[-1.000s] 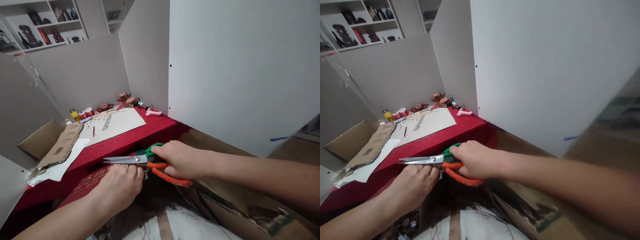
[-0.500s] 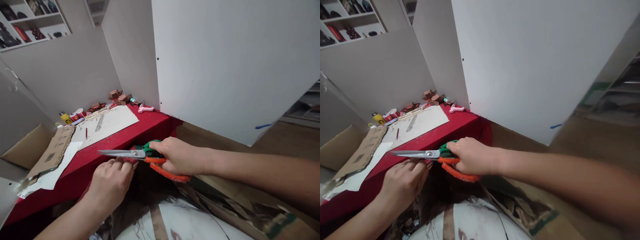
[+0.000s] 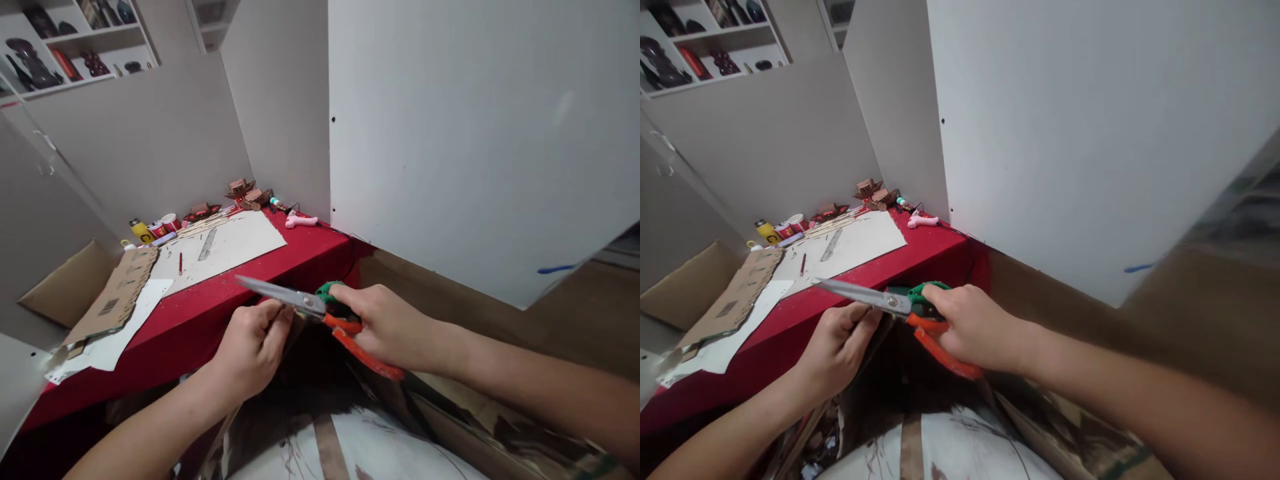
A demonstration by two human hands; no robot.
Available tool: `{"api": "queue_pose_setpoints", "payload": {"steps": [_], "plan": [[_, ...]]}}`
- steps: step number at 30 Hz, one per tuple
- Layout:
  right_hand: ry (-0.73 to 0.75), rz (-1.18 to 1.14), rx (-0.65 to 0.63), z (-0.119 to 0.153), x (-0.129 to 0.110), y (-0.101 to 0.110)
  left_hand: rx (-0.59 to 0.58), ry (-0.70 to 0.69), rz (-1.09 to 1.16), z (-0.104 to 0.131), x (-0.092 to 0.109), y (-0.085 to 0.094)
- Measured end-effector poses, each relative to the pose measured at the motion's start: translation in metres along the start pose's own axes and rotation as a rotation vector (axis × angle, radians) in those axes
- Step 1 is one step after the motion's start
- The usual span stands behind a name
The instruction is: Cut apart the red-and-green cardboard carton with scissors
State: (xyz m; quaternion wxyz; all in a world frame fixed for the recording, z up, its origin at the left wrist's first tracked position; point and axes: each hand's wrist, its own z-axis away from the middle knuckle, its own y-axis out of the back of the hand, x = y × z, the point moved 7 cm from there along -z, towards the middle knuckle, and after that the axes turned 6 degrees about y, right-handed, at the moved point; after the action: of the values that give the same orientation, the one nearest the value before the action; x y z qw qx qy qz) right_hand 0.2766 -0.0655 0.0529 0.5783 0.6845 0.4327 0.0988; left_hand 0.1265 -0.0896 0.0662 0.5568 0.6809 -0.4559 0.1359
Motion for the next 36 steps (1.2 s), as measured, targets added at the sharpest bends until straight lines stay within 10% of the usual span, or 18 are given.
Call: {"api": "queue_pose_setpoints", "payload": {"steps": [14,26,36], "plan": [[0.090,0.037,-0.083,-0.011,0.017,-0.001,-0.156,-0.104,-0.262,-0.030,0.006,0.010],[0.099,0.086,-0.124,-0.026,0.046,-0.032,-0.356,0.376,-0.705,0.008,-0.083,0.071],[0.062,-0.135,-0.159,-0.042,0.032,0.020,-0.334,0.235,-0.832,-0.001,-0.024,0.104]]}}
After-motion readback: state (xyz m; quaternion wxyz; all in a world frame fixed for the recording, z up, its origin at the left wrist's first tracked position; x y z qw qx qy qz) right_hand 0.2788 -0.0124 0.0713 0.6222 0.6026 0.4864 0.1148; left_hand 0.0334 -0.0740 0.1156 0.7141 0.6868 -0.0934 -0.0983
